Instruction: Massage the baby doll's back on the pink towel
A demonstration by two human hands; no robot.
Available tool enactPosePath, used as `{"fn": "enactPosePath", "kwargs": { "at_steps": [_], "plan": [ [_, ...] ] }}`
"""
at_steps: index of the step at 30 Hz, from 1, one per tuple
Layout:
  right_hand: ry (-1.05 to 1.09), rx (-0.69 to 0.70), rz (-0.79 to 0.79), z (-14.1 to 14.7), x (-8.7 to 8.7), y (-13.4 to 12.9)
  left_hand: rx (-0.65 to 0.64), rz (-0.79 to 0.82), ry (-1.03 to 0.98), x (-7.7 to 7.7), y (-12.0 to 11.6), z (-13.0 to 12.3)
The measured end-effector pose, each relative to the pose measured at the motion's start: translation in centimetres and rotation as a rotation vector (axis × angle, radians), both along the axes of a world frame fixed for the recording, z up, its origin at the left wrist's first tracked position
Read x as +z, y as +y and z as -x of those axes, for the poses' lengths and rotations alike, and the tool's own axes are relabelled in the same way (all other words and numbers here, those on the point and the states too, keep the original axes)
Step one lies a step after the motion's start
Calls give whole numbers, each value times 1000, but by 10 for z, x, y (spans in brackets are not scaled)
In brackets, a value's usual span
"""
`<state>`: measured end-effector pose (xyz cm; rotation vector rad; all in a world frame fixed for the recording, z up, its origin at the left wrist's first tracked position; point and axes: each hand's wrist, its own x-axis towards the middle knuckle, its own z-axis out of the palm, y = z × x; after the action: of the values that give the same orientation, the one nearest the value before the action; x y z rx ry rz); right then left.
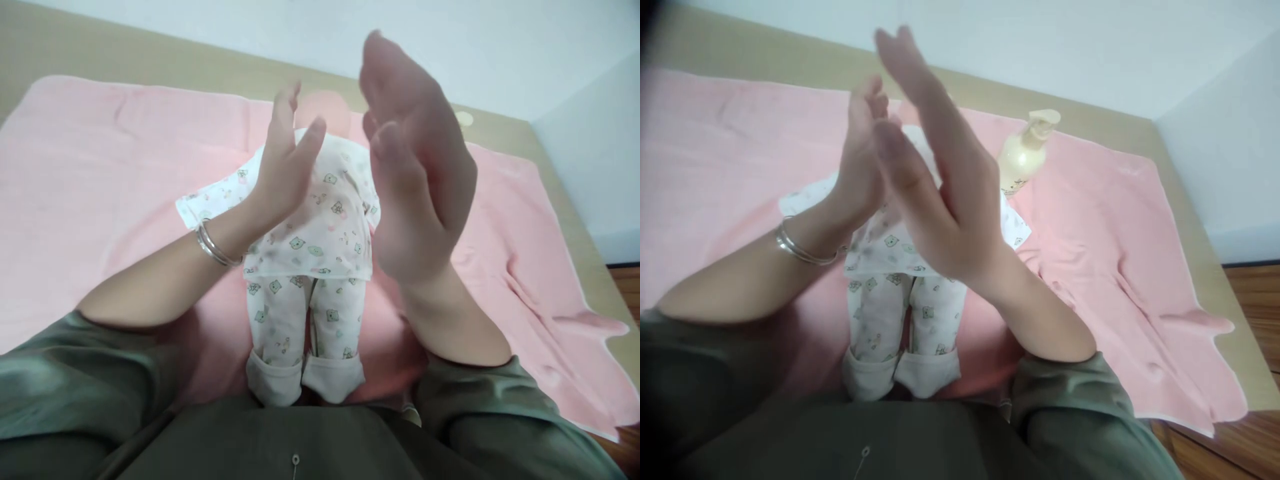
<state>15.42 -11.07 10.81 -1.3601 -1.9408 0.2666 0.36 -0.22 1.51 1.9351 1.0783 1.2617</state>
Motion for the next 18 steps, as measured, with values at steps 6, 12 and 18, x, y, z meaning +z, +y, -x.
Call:
{"fn": "enactPosePath", "kwargs": {
  "at_steps": [6,12,18],
  "plan": [
    [-166,-17,-10,2,-42,35,97,148,70,-43,35,7],
    [-385,51,297,11,-73,54,141,49,36,-49,33,11],
    [-371,88,298,-18,-87,93,135,-75,60,-56,30,15]
  ]
}}
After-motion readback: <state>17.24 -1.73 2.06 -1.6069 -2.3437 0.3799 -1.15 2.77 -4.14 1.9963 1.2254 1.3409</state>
